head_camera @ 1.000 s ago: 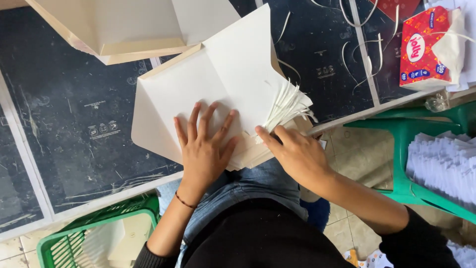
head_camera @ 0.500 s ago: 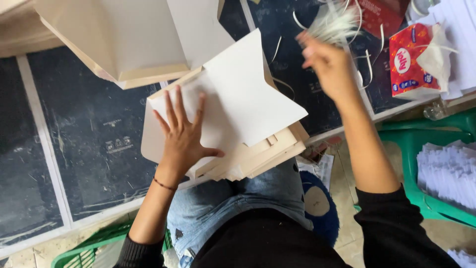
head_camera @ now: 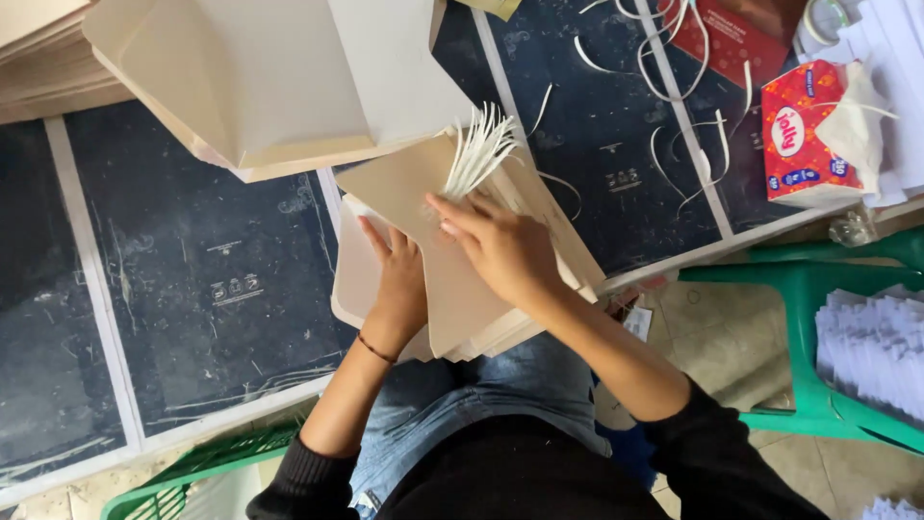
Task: The person sits on a stool and repeatedly inserts white plastic ties through pre-punched holes in the spine of a book. They pull the ties through to secure the pages, working on a stack of books placed on their lap.
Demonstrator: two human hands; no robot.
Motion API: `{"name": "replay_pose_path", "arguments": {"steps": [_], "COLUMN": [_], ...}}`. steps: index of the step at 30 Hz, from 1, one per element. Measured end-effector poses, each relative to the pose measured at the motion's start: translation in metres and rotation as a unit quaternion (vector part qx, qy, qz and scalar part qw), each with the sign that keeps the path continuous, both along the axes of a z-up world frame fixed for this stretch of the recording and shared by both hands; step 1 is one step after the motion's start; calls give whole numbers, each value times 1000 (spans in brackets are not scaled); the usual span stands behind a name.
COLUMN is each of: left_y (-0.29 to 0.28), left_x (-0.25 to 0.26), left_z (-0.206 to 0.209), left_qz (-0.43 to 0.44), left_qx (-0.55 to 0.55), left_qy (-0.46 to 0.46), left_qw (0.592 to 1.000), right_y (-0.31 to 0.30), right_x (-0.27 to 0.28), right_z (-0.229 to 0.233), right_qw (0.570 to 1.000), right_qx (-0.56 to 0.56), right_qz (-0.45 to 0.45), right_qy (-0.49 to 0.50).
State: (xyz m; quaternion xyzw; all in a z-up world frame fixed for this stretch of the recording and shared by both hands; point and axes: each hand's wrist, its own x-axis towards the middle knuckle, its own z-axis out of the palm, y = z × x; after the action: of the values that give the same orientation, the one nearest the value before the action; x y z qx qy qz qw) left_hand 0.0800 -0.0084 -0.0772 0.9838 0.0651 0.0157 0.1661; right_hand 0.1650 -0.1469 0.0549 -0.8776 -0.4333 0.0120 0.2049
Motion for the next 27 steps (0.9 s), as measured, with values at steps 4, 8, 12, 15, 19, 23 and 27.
{"name": "replay_pose_path", "arguments": {"steps": [4, 8, 12, 15, 19, 23, 27], "left_y": [34, 96, 137, 157, 85, -1, -43], "left_x": [-8, -6, 26, 43, -2, -51, -76], "left_z": [24, 37, 53, 42, 111, 102, 68], "left_qz": [-29, 135, 118, 116, 75, 61, 63], "left_qx": [-10, -43, 177, 219, 67, -57, -186], "left_qy": [-35, -228, -296, -288, -311, -298, -219], "left_qw": [999, 963, 931, 925, 945, 951, 956], "right_y": [4, -1, 1, 0, 0, 4, 3], "right_x": [-7, -11, -10, -10, -13, -7, 7], "right_z": [-30, -47, -54, -52, -48, -42, -25], "right_qw": [998, 996, 996, 996, 996, 994, 990], "right_qx": [-11, -26, -29, -46, -56, -99, -8], "right_qz": [-9, -26, -24, -29, -28, -35, -76], "right_qy": [-58, -75, -87, -75, -71, -30, -122]}}
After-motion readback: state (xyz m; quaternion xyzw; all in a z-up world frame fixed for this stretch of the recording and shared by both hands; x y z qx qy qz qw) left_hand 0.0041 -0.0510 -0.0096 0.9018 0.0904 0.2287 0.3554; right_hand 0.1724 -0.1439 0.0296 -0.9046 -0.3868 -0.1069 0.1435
